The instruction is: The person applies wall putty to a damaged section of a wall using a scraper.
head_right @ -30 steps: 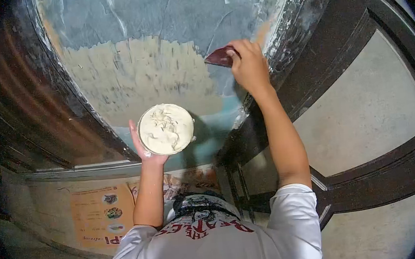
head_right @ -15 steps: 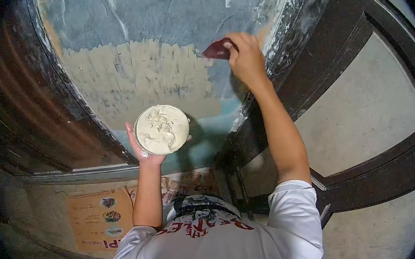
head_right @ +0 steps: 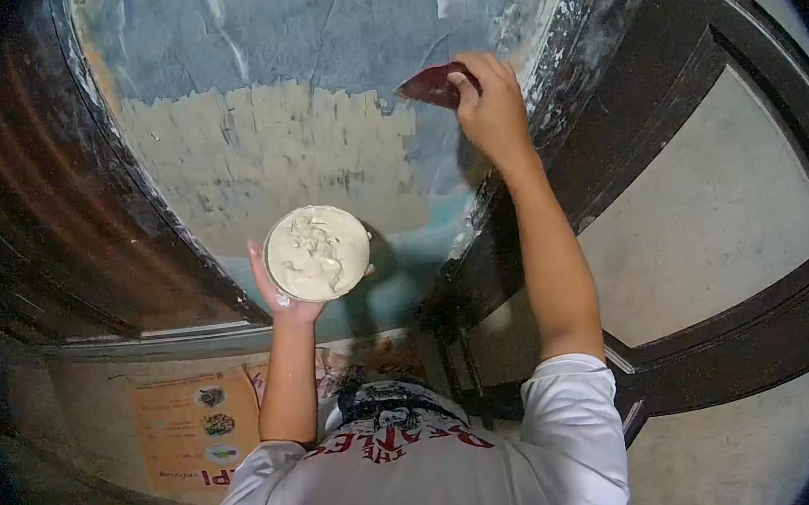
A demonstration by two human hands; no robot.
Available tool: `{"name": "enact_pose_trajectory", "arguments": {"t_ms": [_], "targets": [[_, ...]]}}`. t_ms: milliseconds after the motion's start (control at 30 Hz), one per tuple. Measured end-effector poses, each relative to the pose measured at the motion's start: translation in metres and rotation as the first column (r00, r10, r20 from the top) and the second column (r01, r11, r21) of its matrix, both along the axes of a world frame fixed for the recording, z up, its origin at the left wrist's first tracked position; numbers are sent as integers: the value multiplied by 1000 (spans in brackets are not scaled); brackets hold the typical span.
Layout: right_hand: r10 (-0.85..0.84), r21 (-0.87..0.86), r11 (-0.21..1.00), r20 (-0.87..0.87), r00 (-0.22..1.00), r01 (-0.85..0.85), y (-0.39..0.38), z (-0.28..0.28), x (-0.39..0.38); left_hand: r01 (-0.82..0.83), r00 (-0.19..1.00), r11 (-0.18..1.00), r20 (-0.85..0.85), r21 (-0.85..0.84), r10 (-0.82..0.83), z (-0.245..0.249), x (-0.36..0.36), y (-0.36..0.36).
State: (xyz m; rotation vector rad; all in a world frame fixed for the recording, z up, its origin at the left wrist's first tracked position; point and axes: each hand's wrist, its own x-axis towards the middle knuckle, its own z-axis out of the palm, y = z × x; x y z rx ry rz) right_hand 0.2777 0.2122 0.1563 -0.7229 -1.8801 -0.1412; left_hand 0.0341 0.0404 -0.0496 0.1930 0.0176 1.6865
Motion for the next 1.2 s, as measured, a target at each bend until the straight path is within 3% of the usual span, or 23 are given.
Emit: {"name": "enact_pose_trajectory", "arguments": {"t_ms": [167,267,400,433,533,633,733,800,867,1033,1133,1200], "targets": [[-62,-49,996,178,982,72,-1,-45,15,14,1000,1000,6,27,-14,-1,0,-3],[-115,-22,992,219,969,123,2,-35,3,-37,999,997,-20,-64,36,2,2,-3],[-20,58,998,54,998,17,8,-5,3,-53,998,998,-19,-40,53,3,0,-6],[-10,-23,1000,34,999,10,2,-6,6,-58,998,997,-24,-47,57,3,-1,-7],[25,-5,1000,145,989,-24,3,-36,19,-65,998,997,-15,-30,64,0,-4,-10],[-30,-70,997,190,981,44,0,-45,7,-75,997,997,-3,-19,75,-2,-4,-13],[-38,-20,999,172,984,42,7,-27,-2,-94,995,995,-18,-40,93,1,-6,-14],[-1,41,999,53,999,-1,7,-7,2,-91,996,994,4,-59,92,2,-6,-14],[-15,-57,998,1,1000,15,3,-4,14,-125,991,989,-52,-76,121,2,-8,-16],[-35,-68,996,224,974,51,-1,-45,17,-138,989,989,-57,-46,136,5,-13,-20],[-69,12,998,252,965,68,3,-31,1,-152,988,983,-48,-108,147,13,-9,-24],[-47,85,996,99,994,38,4,-6,-1,-143,989,986,-59,-81,138,10,-8,-23]]}}
